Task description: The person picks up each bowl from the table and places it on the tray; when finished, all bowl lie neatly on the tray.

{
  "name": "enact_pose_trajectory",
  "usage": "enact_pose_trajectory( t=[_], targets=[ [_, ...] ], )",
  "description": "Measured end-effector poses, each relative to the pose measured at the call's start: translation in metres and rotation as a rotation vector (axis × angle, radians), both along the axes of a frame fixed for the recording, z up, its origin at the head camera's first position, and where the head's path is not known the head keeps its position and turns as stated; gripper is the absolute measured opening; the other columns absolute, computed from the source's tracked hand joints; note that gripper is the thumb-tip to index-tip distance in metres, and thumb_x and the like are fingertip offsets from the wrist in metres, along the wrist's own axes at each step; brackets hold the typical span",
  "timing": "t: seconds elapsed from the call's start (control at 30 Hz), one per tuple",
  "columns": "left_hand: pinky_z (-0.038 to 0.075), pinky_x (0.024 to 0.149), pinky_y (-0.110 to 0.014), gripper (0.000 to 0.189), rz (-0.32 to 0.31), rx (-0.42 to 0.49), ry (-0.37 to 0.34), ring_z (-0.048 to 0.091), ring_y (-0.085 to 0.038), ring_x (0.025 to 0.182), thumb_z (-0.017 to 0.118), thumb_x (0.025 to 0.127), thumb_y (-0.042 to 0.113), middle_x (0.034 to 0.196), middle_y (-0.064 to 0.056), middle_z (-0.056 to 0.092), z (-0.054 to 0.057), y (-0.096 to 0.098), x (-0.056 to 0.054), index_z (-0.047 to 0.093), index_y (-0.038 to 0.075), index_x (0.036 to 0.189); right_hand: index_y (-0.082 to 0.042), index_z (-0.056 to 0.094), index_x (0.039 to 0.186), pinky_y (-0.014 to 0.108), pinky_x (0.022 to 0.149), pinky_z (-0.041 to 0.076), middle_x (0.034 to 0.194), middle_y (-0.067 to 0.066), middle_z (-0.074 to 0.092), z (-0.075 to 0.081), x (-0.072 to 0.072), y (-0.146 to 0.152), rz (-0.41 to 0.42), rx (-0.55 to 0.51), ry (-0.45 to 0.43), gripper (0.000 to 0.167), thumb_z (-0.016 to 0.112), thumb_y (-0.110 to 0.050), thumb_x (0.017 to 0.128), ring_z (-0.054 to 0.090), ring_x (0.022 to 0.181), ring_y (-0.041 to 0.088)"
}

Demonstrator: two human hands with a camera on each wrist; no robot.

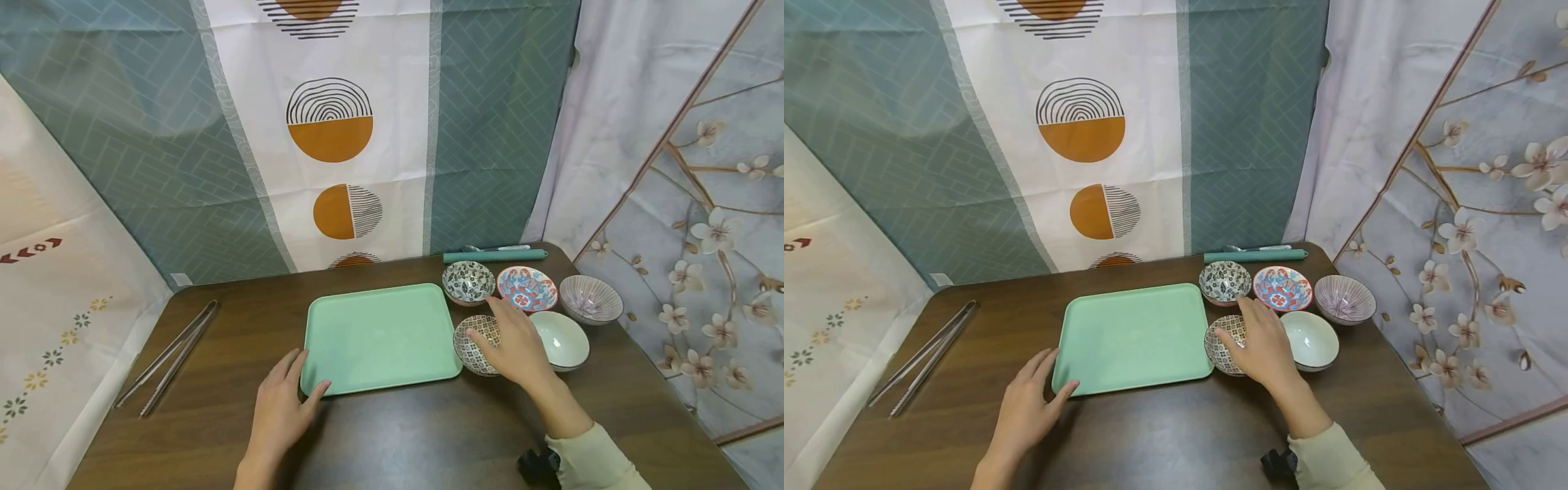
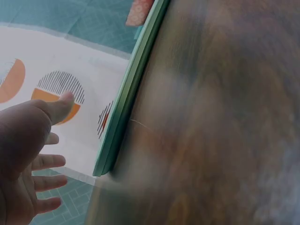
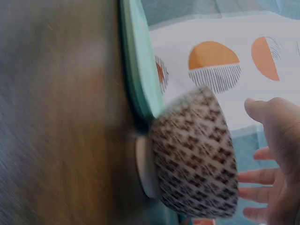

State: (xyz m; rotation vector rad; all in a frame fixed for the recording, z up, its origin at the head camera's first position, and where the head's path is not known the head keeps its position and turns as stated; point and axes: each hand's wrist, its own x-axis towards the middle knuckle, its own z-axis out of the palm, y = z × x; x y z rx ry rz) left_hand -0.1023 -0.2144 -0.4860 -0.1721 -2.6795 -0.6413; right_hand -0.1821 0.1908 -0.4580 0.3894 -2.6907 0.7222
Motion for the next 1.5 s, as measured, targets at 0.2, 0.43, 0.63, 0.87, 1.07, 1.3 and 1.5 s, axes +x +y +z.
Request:
enact_pose_trajectory(
  t=[0.2, 0.43, 0.63, 0.87, 1.07, 1.3, 1.5],
  targets=[
    [0.048, 0.094, -0.061, 0.059, 0.035, 0.184, -0.048, 0.059, -0.043, 0.121, 0.08, 0.089, 0.025, 0.134, -0.022, 0.059, -0.004, -0.003, -0.002, 0.058, -0.004, 0.137, 0.004, 0.047, 0.146, 0.064, 0.105, 0.037, 0.142, 0.029, 0.052, 0.009, -0.004, 0.016, -0.065, -0.134, -0.014, 0.068, 0.066, -0.039, 0.097, 0.048, 0.13, 0.05],
    [0.052, 0.091, -0.055, 0.05, 0.082, 0.305, -0.08, 0.063, -0.04, 0.112, 0.078, 0.091, 0.018, 0.126, -0.023, 0.064, -0.012, -0.007, -0.004, 0.061, -0.007, 0.132, 0.005, 0.052, 0.141, 0.063, 0.1, 0.042, 0.135, 0.025, 0.06, 0.016, -0.012, 0.035, -0.092, -0.224, 0.012, 0.057, 0.062, -0.035, 0.101, 0.056, 0.122, 0.046],
    [0.057, 0.084, -0.048, 0.048, 0.106, 0.36, -0.137, 0.068, -0.037, 0.104, 0.078, 0.091, 0.016, 0.123, -0.023, 0.065, -0.017, -0.009, -0.006, 0.062, -0.008, 0.13, 0.008, 0.054, 0.137, 0.062, 0.093, 0.045, 0.128, 0.03, 0.063, 0.023, -0.017, 0.053, -0.142, -0.282, 0.023, 0.052, 0.063, -0.028, 0.1, 0.059, 0.115, 0.048],
    [0.059, 0.074, -0.035, 0.046, 0.127, 0.423, -0.182, 0.07, -0.034, 0.095, 0.08, 0.089, 0.012, 0.121, -0.023, 0.066, -0.017, -0.008, -0.008, 0.064, -0.009, 0.127, 0.008, 0.054, 0.137, 0.057, 0.093, 0.049, 0.129, 0.031, 0.061, 0.028, -0.023, 0.077, -0.198, -0.33, 0.016, 0.051, 0.06, -0.028, 0.102, 0.06, 0.117, 0.046],
    [0.056, 0.069, -0.025, 0.043, 0.185, 0.452, -0.22, 0.07, -0.03, 0.091, 0.081, 0.086, 0.008, 0.118, -0.022, 0.067, -0.018, -0.008, -0.009, 0.067, -0.007, 0.124, 0.012, 0.05, 0.137, 0.059, 0.097, 0.047, 0.129, 0.034, 0.058, 0.029, -0.025, 0.097, -0.234, -0.348, -0.006, 0.054, 0.056, -0.031, 0.104, 0.056, 0.12, 0.05],
    [0.055, 0.067, -0.024, 0.044, 0.195, 0.456, -0.255, 0.069, -0.03, 0.09, 0.081, 0.085, 0.005, 0.118, -0.023, 0.066, -0.02, -0.009, -0.009, 0.066, -0.008, 0.125, 0.011, 0.05, 0.139, 0.058, 0.097, 0.046, 0.129, 0.033, 0.06, 0.023, -0.026, 0.124, -0.356, -0.342, -0.009, 0.054, 0.054, -0.029, 0.104, 0.057, 0.119, 0.049],
    [0.055, 0.067, -0.025, 0.042, 0.196, 0.447, -0.254, 0.069, -0.029, 0.088, 0.081, 0.085, 0.005, 0.117, -0.023, 0.067, -0.02, -0.009, -0.01, 0.067, -0.008, 0.123, 0.01, 0.053, 0.137, 0.059, 0.098, 0.044, 0.129, 0.032, 0.061, 0.011, -0.026, 0.144, -0.456, -0.332, 0.002, 0.051, 0.055, -0.026, 0.101, 0.057, 0.119, 0.05]
  ],
)
